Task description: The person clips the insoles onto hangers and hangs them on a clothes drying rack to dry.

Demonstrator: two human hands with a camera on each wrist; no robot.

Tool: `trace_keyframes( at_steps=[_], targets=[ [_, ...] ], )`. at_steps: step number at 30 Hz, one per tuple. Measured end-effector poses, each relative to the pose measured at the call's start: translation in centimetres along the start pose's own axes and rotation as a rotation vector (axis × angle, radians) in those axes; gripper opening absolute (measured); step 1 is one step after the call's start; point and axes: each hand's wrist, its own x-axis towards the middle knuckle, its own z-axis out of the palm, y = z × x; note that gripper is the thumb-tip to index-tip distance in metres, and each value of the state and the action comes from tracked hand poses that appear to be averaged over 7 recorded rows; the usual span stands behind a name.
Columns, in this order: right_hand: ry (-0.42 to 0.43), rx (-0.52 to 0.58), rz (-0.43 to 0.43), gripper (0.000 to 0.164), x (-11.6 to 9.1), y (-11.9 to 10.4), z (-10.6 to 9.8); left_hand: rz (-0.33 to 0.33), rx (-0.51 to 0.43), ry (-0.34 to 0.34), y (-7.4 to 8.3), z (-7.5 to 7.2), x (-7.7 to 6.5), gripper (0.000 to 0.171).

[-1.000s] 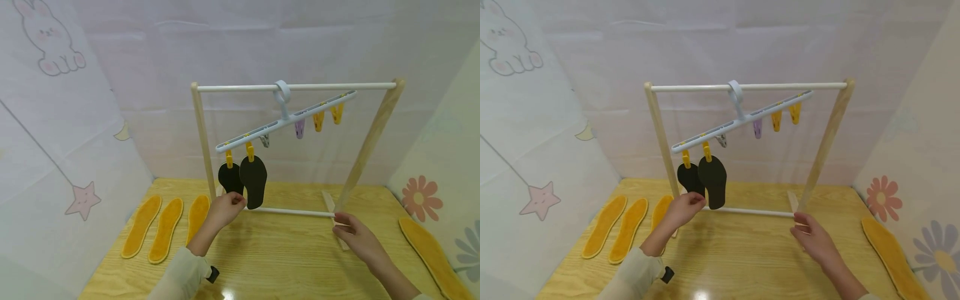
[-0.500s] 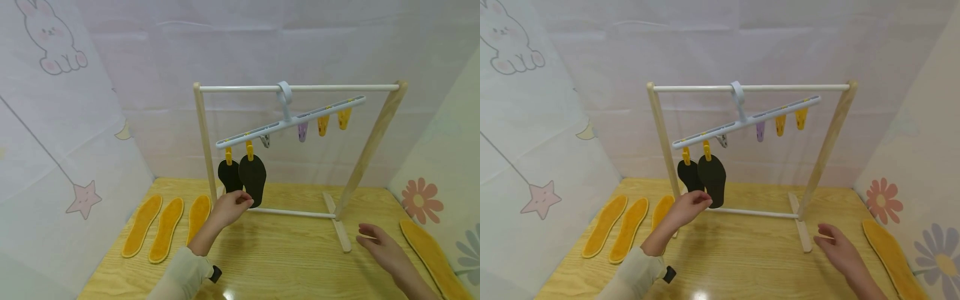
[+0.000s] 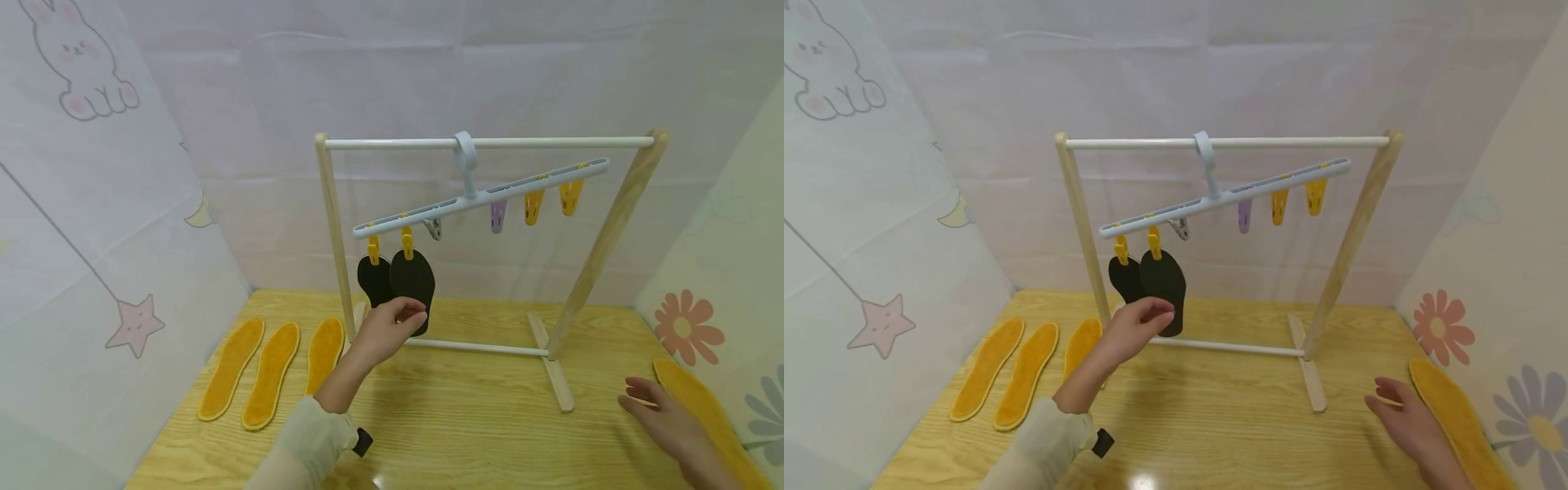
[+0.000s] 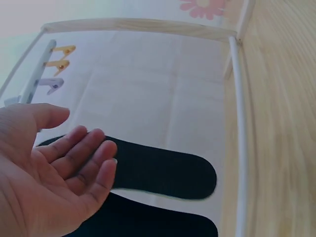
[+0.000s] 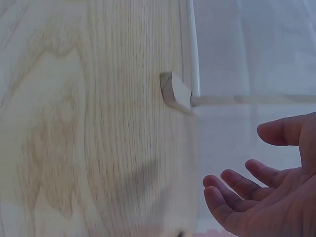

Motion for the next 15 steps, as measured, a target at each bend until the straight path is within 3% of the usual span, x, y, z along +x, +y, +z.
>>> trace_keyframes(
  at_steps=[7, 15],
  targets=[
    [0.017, -0.021, 0.028, 0.077, -0.1, 1.8, -1.3, 0.104, -0.092, 0.074, 1.5, -0.3, 0.6, 0.027],
    [0.012, -0.085, 0.074, 0.082, -0.2, 3.8, -2.4, 0.182, -0.183, 0.107, 3.1, -0.6, 1.5, 0.035]
  ],
)
